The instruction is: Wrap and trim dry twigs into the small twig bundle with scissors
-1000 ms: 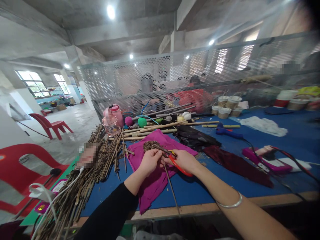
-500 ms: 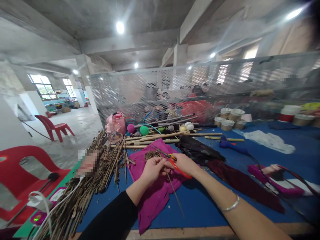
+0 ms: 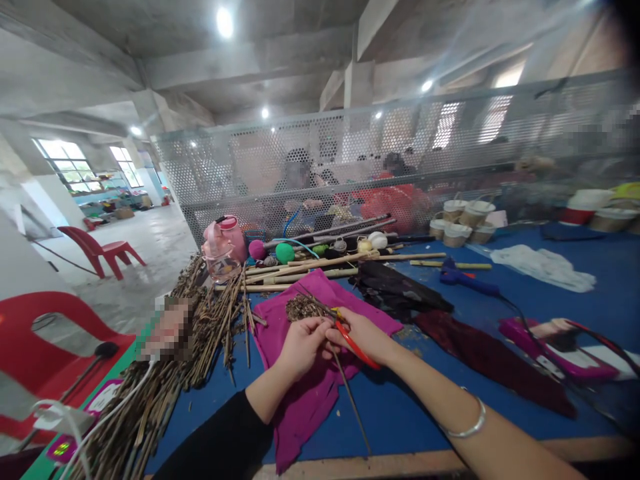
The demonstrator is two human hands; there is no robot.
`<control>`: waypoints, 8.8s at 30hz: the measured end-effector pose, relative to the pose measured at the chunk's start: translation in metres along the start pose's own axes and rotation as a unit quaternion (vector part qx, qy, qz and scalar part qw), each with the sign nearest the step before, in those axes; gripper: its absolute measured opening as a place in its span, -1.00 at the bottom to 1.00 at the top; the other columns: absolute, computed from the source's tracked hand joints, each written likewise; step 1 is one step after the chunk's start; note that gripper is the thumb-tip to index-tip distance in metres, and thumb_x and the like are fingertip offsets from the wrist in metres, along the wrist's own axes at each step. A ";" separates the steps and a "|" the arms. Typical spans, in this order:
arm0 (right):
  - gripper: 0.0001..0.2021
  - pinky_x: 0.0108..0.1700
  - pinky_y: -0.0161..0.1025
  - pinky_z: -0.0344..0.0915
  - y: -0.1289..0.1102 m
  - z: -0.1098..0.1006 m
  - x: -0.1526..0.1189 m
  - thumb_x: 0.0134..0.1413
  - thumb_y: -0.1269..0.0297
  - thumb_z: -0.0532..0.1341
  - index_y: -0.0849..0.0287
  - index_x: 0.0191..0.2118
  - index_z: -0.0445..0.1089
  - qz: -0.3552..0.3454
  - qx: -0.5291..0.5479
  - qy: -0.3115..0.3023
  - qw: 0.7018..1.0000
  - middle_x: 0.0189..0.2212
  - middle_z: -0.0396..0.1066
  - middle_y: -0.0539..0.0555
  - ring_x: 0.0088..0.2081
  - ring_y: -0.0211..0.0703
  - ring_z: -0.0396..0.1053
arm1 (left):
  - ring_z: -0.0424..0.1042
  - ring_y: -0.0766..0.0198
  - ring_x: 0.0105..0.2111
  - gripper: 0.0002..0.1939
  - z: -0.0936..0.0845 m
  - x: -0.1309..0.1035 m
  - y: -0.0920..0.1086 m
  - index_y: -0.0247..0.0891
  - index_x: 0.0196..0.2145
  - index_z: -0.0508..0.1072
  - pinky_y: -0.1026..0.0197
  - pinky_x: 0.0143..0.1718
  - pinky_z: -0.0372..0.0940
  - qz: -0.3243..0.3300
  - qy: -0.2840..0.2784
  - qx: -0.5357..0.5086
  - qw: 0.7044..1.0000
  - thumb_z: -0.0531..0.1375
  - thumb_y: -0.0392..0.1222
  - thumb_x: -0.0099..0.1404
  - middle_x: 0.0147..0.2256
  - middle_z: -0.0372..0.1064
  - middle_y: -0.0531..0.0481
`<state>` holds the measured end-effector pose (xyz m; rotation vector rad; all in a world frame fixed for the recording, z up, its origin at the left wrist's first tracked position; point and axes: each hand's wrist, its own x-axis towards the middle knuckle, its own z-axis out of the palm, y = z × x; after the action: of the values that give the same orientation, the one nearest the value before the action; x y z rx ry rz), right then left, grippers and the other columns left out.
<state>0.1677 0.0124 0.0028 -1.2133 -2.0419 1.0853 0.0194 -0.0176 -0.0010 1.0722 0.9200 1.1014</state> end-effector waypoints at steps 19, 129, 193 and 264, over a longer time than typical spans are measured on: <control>-0.66 -0.49 -0.38 0.08 0.003 -0.002 0.000 -0.08 -0.03 0.14 0.18 -0.34 0.31 -0.021 -0.169 0.044 0.984 -0.48 0.39 0.04 -0.49 -0.24 0.27 | 0.27 0.43 -0.71 -0.60 -0.008 0.002 -0.002 -0.38 -0.50 0.38 0.39 -0.69 0.13 0.023 0.032 0.064 0.997 0.20 0.10 0.00 -0.66 0.33 0.01; -0.62 -0.53 -0.39 -0.03 0.015 -0.016 0.006 -0.08 -0.11 0.05 0.14 -0.54 0.15 -0.023 -0.199 0.116 0.973 -0.63 0.16 -0.08 -0.57 -0.32 0.08 | 0.34 0.30 -0.44 -0.87 -0.066 -0.057 0.032 -0.26 -0.39 0.37 0.30 -0.39 0.14 0.126 0.122 0.620 0.765 0.02 -0.31 0.17 -0.46 0.38 -0.01; -0.70 -0.36 -0.32 0.21 -0.011 -0.002 -0.004 -0.14 0.11 0.21 0.18 -0.28 0.30 -0.080 -0.076 0.050 0.993 -0.42 0.38 0.04 -0.39 -0.20 0.30 | 0.19 0.46 -0.71 -0.62 0.002 -0.007 0.003 -0.37 -0.53 0.39 0.37 -0.67 0.12 0.061 0.019 0.077 0.995 0.19 0.08 0.02 -0.65 0.27 0.05; -0.56 -0.43 -0.37 0.21 -0.012 -0.002 -0.004 -0.07 0.01 0.14 0.25 -0.14 0.22 -0.038 -0.019 -0.028 0.999 -0.42 0.38 0.04 -0.48 -0.30 0.26 | 0.28 0.42 -0.65 -0.66 -0.005 -0.003 0.001 -0.39 -0.39 0.43 0.36 -0.61 0.21 0.042 0.011 -0.018 0.999 0.23 -0.01 0.00 -0.60 0.31 0.03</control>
<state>0.1657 0.0064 0.0139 -1.1261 -2.1433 1.0600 0.0143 -0.0192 -0.0009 1.0795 0.8770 1.1965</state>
